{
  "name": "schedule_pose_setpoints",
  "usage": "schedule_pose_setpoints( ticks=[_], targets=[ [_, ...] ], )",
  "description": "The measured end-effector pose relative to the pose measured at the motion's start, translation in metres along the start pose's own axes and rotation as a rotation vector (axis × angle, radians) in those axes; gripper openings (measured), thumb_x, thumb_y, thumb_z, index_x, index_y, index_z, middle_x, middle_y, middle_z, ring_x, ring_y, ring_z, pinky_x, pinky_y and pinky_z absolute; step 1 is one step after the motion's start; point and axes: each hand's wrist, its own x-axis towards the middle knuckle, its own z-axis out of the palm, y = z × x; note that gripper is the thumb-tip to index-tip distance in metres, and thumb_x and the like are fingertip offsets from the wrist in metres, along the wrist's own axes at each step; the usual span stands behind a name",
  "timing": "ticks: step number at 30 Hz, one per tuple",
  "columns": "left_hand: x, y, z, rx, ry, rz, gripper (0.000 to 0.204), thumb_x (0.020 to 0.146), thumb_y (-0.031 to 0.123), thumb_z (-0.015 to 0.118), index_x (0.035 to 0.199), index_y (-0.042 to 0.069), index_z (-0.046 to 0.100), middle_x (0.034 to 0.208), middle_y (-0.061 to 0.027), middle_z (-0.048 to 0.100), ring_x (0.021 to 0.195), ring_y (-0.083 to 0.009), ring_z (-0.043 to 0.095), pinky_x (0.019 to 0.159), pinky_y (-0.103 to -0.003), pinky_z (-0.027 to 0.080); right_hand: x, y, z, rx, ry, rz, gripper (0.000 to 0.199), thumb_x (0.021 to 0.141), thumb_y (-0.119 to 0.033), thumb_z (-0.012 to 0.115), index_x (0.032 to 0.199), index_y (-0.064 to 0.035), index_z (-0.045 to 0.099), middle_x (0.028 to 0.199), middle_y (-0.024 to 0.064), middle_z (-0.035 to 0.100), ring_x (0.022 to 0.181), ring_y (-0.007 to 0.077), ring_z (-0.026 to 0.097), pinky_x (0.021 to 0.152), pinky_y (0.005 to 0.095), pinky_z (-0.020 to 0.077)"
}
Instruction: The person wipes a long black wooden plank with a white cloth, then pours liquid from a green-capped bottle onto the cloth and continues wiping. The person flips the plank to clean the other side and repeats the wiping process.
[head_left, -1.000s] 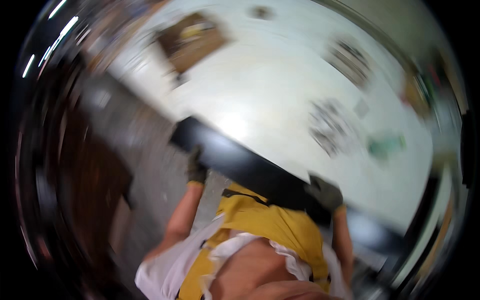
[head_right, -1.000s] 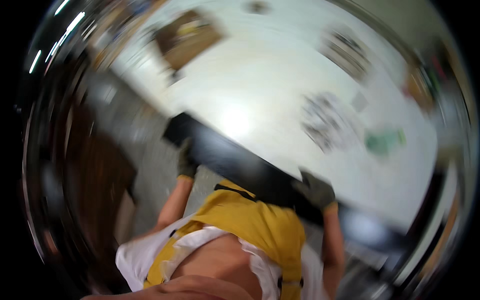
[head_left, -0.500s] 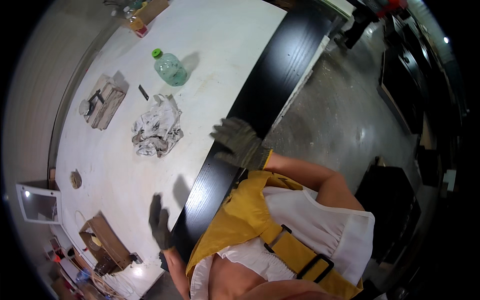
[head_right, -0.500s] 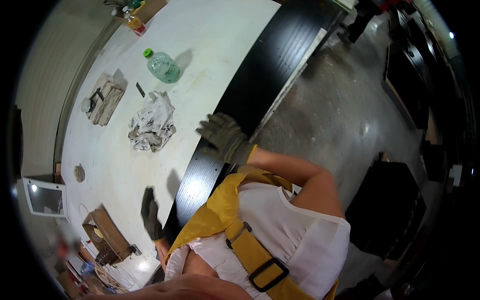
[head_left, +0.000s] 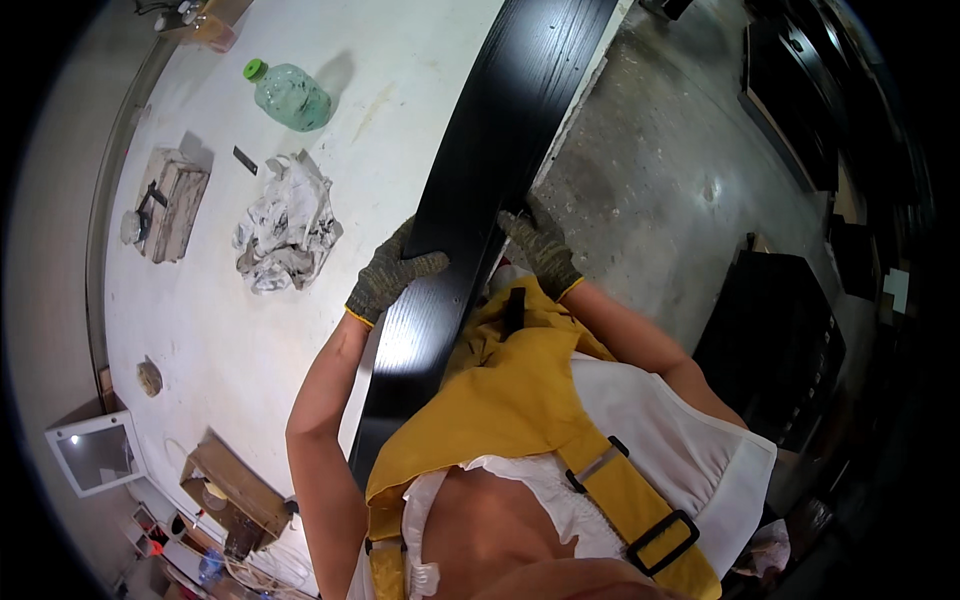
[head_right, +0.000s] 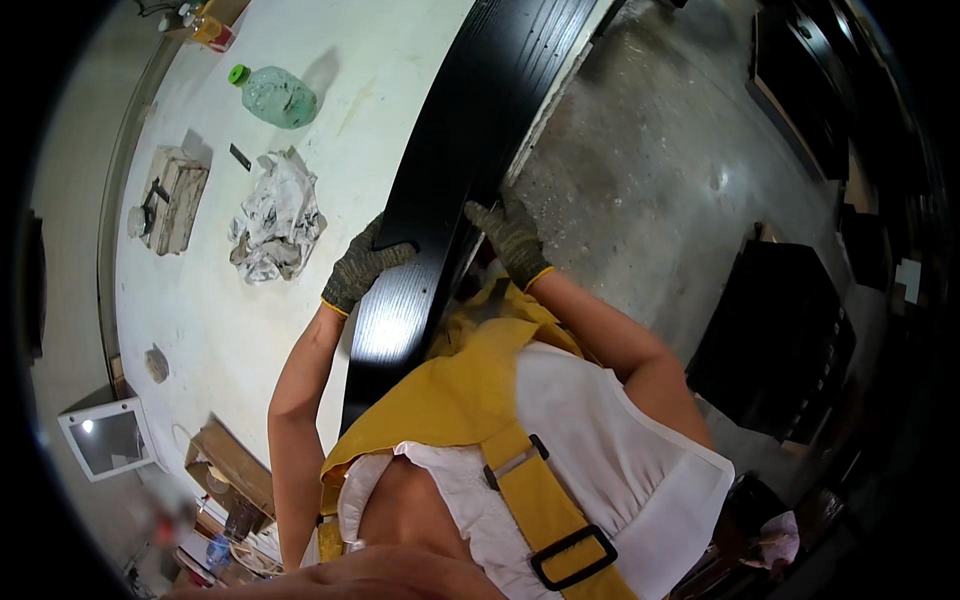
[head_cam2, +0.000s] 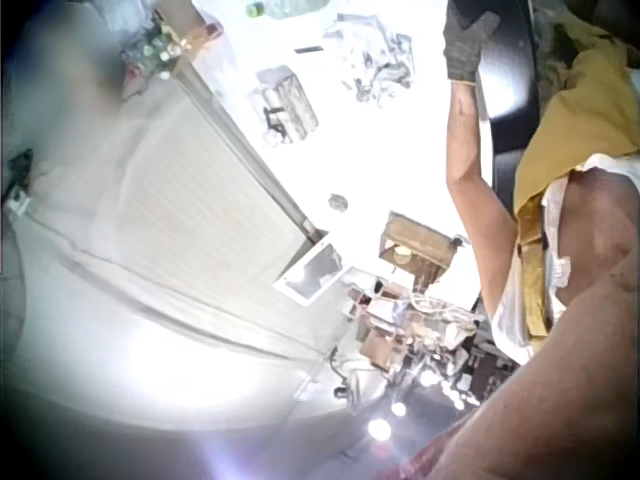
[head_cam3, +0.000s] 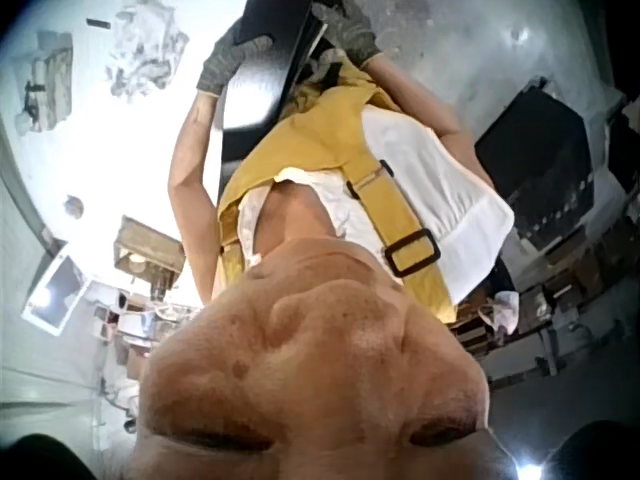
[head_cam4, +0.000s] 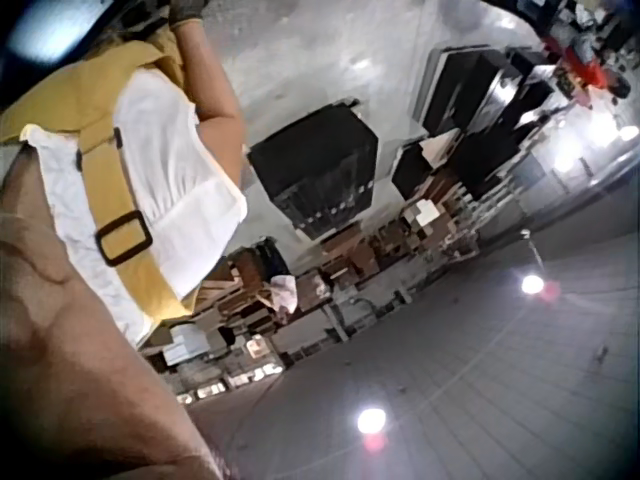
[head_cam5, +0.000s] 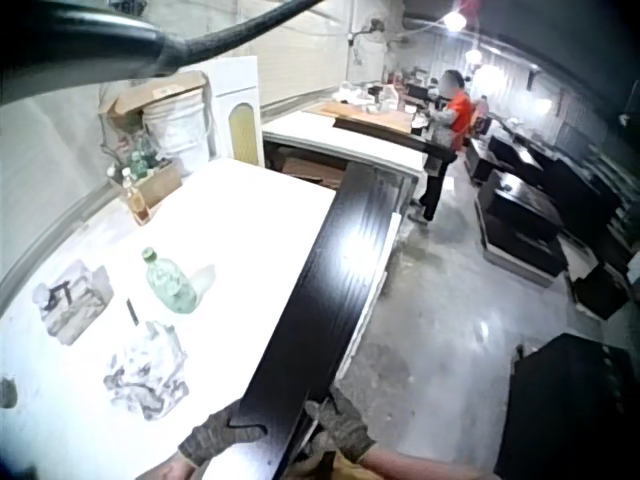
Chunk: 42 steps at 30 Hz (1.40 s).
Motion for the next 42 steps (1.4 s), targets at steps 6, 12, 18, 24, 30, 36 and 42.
schedule_pose_setpoints(
  ticks=[6,12,18,24,30,36,42],
  targets=[
    [0.009,-0.014,-0.002,-0.072,-0.048,0.056,0.084,0.075,0.015,0.082,0.148,0.001,0.042,0.132,-0.0094,0.061,0.120,-0.0187,0.056,0.106,-0.033,0.042,0.007,0.018,-0.006,-0.178,-0.032,0.103,0.094,0.080,-0.061,0.071,0.143,0.0033,0.045,0.137,0.0273,0.053,0.123,0.0385,0.055,0.105,0.0410,0.0428],
    [0.043,-0.001,-0.014,0.059,-0.078,0.069,0.085,0.077,0.009,0.082,0.150,0.002,0.039,0.132,-0.0121,0.060,0.116,-0.0186,0.058,0.096,-0.031,0.051,0.079,-0.023,-0.050,-0.143,0.011,0.137,0.089,0.083,-0.061,0.068,0.142,0.0036,0.047,0.136,0.0297,0.054,0.130,0.0394,0.051,0.110,0.0402,0.0386],
    [0.092,0.047,-0.009,0.045,-0.065,-0.083,0.075,0.080,0.014,0.081,0.145,0.001,0.045,0.124,-0.0091,0.065,0.112,-0.0153,0.059,0.097,-0.031,0.050,0.181,0.000,-0.103,-0.209,0.089,-0.052,0.070,0.088,-0.046,0.066,0.137,0.0020,0.053,0.131,0.0217,0.058,0.120,0.0327,0.054,0.102,0.0375,0.0428],
    [0.193,0.106,-0.005,-0.057,-0.054,-0.017,0.071,0.081,0.013,0.079,0.143,0.001,0.047,0.124,-0.0091,0.065,0.109,-0.0157,0.061,0.098,-0.031,0.049,0.175,-0.057,-0.127,-0.416,-0.059,-0.152,0.064,0.090,-0.038,0.063,0.139,0.0012,0.050,0.131,0.0274,0.059,0.123,0.0402,0.056,0.104,0.0419,0.0439],
    [0.277,0.173,-0.003,-0.148,-0.026,-0.168,0.065,0.086,0.021,0.076,0.141,0.000,0.049,0.125,-0.0094,0.064,0.112,-0.0158,0.060,0.098,-0.030,0.050,0.191,-0.059,-0.120,-0.544,-0.166,-0.197,0.070,0.090,-0.039,0.063,0.144,0.0014,0.042,0.124,0.0287,0.060,0.114,0.0434,0.059,0.099,0.0458,0.0462],
    [0.303,0.178,0.032,0.095,-0.022,-0.116,0.073,0.088,0.025,0.077,0.147,0.001,0.042,0.131,-0.0092,0.061,0.115,-0.0162,0.059,0.101,-0.030,0.047,0.207,-0.067,-0.145,-0.533,-0.260,-0.038,0.070,0.091,-0.038,0.061,0.145,0.0024,0.039,0.127,0.0282,0.058,0.116,0.0446,0.057,0.099,0.0477,0.0450],
    [0.306,0.174,0.046,0.521,-0.027,-0.053,0.094,0.085,0.048,0.072,0.154,0.002,0.027,0.142,-0.0260,0.051,0.132,-0.0355,0.051,0.109,-0.040,0.042,0.217,-0.077,-0.146,-0.458,-0.289,-0.075,0.056,0.090,-0.027,0.059,0.138,-0.0016,0.048,0.122,0.0267,0.061,0.112,0.0442,0.058,0.094,0.0487,0.0475]
  ],
)
